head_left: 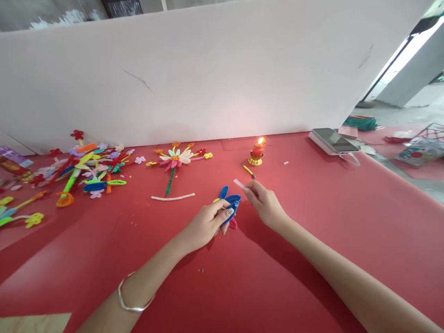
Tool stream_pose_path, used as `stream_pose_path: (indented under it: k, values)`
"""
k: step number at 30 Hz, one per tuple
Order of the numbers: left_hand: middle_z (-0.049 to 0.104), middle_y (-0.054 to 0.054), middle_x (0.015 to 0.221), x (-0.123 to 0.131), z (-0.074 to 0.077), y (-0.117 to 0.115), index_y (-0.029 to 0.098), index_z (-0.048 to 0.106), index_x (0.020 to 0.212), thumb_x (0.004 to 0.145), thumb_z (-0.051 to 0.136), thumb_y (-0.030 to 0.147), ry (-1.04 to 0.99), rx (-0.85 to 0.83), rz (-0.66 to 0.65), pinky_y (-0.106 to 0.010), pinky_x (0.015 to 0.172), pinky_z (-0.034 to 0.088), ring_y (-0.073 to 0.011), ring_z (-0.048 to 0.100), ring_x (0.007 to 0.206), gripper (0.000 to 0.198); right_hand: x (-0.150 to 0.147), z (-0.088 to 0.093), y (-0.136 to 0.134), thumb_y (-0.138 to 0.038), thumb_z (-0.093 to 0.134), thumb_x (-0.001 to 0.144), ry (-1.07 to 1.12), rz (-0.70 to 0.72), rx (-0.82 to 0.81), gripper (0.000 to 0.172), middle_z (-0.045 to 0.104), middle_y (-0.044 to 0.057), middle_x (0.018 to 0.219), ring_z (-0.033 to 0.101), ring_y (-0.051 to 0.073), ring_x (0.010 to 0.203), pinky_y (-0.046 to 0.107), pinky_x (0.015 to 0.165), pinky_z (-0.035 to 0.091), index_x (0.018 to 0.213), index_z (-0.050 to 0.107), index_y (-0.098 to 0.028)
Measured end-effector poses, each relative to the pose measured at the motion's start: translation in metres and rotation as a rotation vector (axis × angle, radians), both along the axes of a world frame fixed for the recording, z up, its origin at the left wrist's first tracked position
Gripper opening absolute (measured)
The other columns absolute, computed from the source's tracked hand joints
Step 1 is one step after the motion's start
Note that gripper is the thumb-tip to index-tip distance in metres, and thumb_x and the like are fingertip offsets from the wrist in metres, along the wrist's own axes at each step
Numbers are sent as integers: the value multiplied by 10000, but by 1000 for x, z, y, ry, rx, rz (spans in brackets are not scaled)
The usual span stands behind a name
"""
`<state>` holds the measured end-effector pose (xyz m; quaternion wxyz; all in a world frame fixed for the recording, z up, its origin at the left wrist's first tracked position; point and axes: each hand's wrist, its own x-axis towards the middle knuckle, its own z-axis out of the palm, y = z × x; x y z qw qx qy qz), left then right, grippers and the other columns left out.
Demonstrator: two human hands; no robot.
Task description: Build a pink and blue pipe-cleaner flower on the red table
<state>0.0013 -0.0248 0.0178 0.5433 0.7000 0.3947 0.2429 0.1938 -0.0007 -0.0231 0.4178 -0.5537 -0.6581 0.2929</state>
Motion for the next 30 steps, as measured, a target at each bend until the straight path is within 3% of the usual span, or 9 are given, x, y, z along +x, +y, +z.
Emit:
stream_pose_path:
  k: [3, 6, 9, 11, 14, 19, 23, 26, 30]
  values:
    - [519, 16, 668, 0, -3, 4, 171, 524, 792, 871, 435, 450, -59, 11, 54, -217, 581, 359, -89, 437, 573, 303, 1, 2, 5, -520, 424, 827, 502, -102, -150, 298, 333, -81, 544, 280, 74, 441, 207, 436, 224, 771, 375, -232]
    - [490, -13, 806, -1, -6, 10, 167, 609, 744, 824, 537, 416, -112, 89, 118, -256, 730, 388, -126, 477, 767, 271, -3, 13, 2, -525, 543, 757, 863, -41, -331, 411, 262, -97, 522, 230, 57, 414, 207, 409, 187, 669, 275, -226]
    - [430, -14, 845, -2, -10, 13, 196, 680, 732, 767, 622, 404, -237, 79, 154, -290, 803, 390, -143, 457, 862, 218, -13, 25, -10, -372, 719, 624, 1048, 91, -523, 459, 397, -84, 538, 405, 59, 469, 213, 476, 327, 650, 288, -214]
    - [410, -14, 850, -2, -11, 14, 213, 705, 722, 709, 682, 412, -310, 48, 176, -305, 812, 399, -149, 447, 888, 201, -20, 30, -18, -286, 751, 590, 1069, 229, -660, 422, 557, -35, 685, 552, 103, 626, 251, 600, 417, 695, 349, -211]
    - [396, -18, 885, -1, -11, 12, 207, 713, 700, 640, 734, 428, -371, -42, 177, -307, 763, 436, -148, 458, 866, 231, -28, 30, -27, -278, 740, 626, 1085, 387, -781, 379, 581, -23, 725, 580, 115, 663, 257, 613, 426, 752, 388, -213]
    - [413, -12, 904, -1, -11, 10, 187, 680, 721, 714, 686, 384, -351, -85, 125, -315, 846, 422, -144, 475, 912, 198, -32, 22, -30, -232, 758, 625, 1188, 414, -774, 401, 500, -67, 639, 478, 49, 532, 205, 544, 383, 746, 376, -210]
    - [474, -14, 948, -4, -14, 15, 193, 615, 873, 752, 650, 358, -279, -57, 96, -310, 822, 430, -143, 512, 894, 208, -32, 16, -28, -279, 742, 658, 1221, 394, -745, 351, 494, -51, 670, 458, 45, 544, 209, 553, 409, 733, 409, -201]
    - [531, -29, 985, -11, -20, 23, 203, 537, 980, 749, 647, 336, -86, 77, 153, -316, 823, 421, -172, 511, 948, 288, -29, 13, -22, -309, 740, 662, 1252, 349, -685, 322, 508, -37, 694, 458, 43, 565, 196, 549, 422, 711, 444, -192]
    - [539, -64, 1097, -20, -30, 32, 208, 543, 1041, 774, 599, 373, 362, 409, 257, -400, 945, 333, -236, 434, 1086, 319, -17, 12, -10, -342, 730, 662, 1221, 295, -596, 305, 537, -13, 730, 462, 51, 576, 196, 512, 418, 700, 469, -189]
